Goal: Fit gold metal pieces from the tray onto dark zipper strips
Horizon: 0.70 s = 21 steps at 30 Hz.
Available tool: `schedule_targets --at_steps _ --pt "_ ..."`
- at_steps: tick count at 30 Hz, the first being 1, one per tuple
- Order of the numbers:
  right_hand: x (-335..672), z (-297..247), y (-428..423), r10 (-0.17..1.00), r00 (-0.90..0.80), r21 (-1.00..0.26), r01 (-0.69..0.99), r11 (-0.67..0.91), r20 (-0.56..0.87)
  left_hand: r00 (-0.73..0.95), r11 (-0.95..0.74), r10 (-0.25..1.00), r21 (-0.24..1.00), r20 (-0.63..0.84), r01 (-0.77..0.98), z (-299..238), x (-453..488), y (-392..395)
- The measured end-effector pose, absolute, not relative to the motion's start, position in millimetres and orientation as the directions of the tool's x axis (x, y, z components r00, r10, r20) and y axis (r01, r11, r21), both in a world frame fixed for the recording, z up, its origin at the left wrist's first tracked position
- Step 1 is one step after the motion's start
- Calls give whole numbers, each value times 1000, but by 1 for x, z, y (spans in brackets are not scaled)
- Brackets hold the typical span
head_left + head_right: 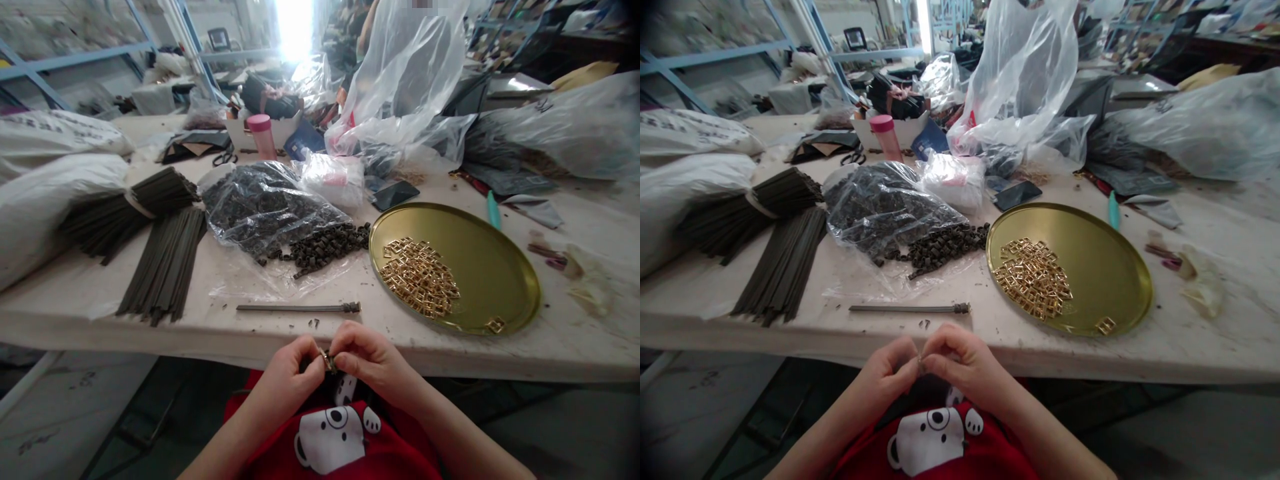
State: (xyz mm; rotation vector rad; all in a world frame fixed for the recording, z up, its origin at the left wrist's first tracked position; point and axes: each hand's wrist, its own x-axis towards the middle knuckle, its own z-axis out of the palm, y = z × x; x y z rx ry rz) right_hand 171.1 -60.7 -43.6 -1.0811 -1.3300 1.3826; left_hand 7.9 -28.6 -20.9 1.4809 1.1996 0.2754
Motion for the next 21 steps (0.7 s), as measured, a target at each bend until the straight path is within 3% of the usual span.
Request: schedule_targets --at_steps 6,12,21 --pt "174 -43 -59 962 -271 -996 -83 -43 -19 443 160 795 848 -414 505 -22 7 -25" --pt "179 -45 -57 944 -328 -997 -61 -52 -29 466 252 734 835 -494 489 -26 9 -25" --pt "175 -48 -57 959 -235 -957 -205 -207 -157 439 279 756 845 -486 455 -21 17 -24"
